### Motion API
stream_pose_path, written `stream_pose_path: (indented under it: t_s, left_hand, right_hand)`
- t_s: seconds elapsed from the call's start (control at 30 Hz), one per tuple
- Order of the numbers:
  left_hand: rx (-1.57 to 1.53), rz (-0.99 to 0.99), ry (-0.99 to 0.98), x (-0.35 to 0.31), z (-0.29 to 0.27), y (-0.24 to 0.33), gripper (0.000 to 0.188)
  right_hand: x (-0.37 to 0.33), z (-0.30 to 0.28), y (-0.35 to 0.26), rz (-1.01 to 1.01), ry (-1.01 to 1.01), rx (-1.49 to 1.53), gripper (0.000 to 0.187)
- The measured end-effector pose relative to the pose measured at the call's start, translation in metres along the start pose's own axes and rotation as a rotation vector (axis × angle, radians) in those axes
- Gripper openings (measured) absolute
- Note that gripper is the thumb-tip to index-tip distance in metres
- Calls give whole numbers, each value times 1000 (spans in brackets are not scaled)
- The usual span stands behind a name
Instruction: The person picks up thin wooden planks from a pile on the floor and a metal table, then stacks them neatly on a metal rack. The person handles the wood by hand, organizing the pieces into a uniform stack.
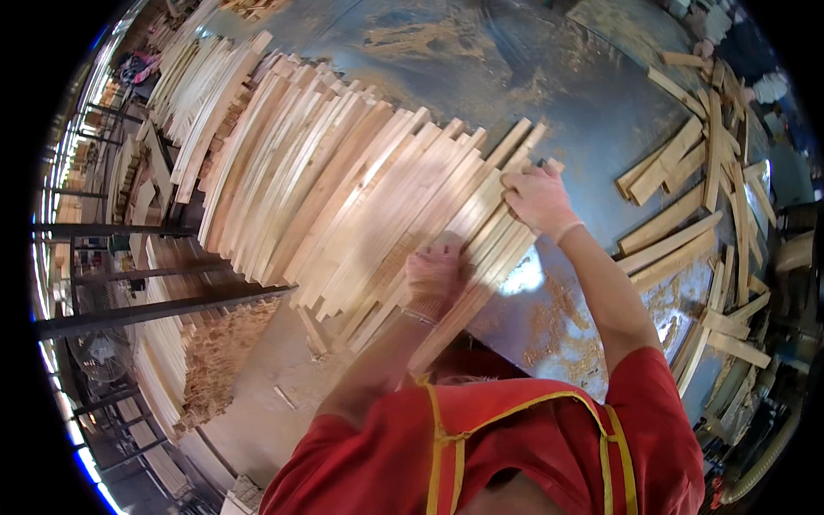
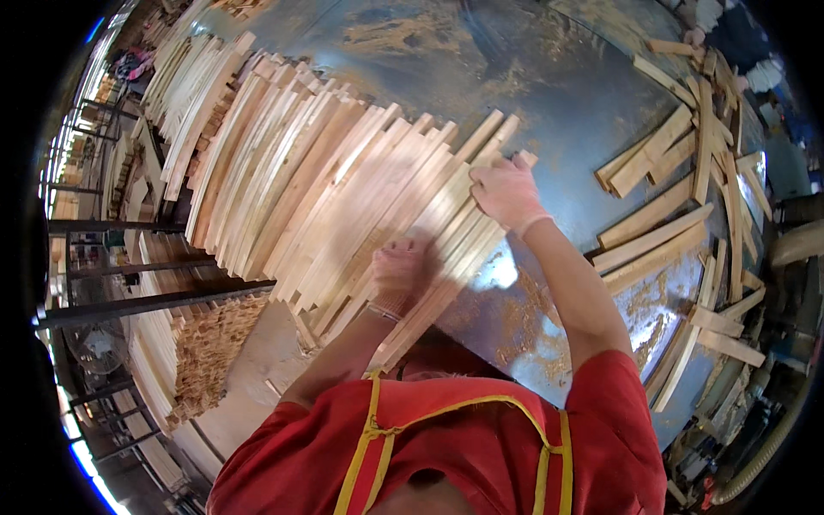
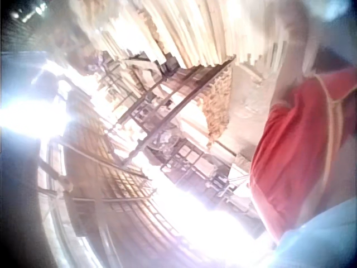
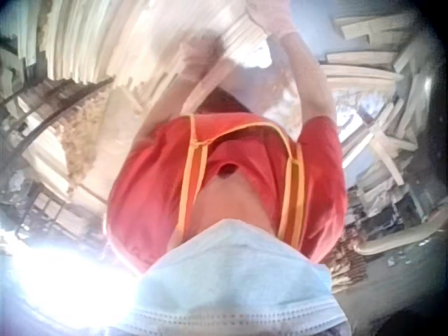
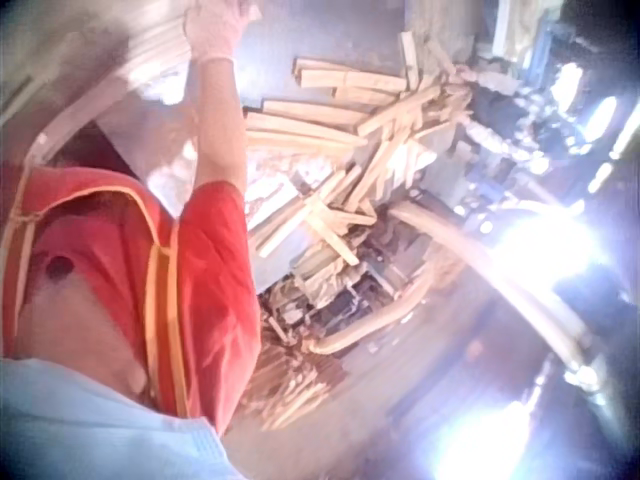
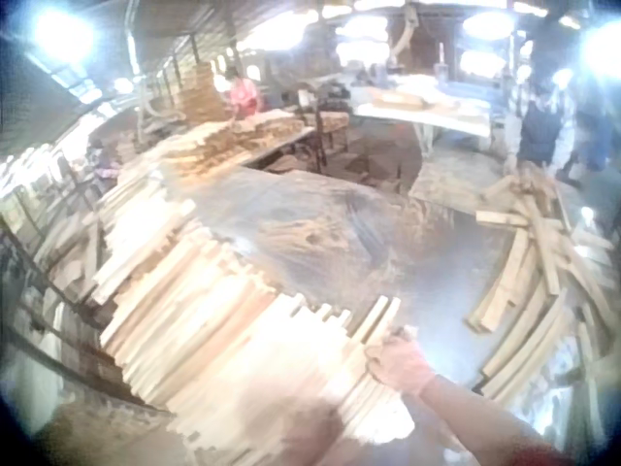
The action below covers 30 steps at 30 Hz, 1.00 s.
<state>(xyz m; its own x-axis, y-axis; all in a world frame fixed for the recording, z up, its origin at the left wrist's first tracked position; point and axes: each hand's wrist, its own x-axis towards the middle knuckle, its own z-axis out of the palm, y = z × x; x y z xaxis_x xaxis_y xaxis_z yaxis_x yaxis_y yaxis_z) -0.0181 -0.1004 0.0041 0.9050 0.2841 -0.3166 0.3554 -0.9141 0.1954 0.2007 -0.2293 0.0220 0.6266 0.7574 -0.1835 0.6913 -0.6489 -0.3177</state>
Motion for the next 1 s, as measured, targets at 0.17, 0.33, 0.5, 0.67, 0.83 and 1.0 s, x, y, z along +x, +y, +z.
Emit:
stream_pose_path:
  t_s: [0.17,0.33,0.5,0.67,0.83,1.0]
  left_hand:
    - [-293,448,609,15,-43,8,36]
    - [-371,815,562,-38,-226,63,22]
    - [-588,749,657,-23,-127,0,27]
    - [-1230,-218,-62,2,-89,-99,58]
    - [-1486,-262,-51,18,-79,-138,68]
    - [-265,77,132,12,-102,-113,63]
  right_hand:
    - [-72,-17,-12,134,590,1220,44]
    - [-136,6,-25,232,650,1468,42]
    - [-143,37,-105,239,422,1510,47]
    - [-108,82,-207,388,-234,1993,53]
    - [-62,99,-243,146,-139,2169,77]
    - [-51,96,-245,227,-64,1869,83]
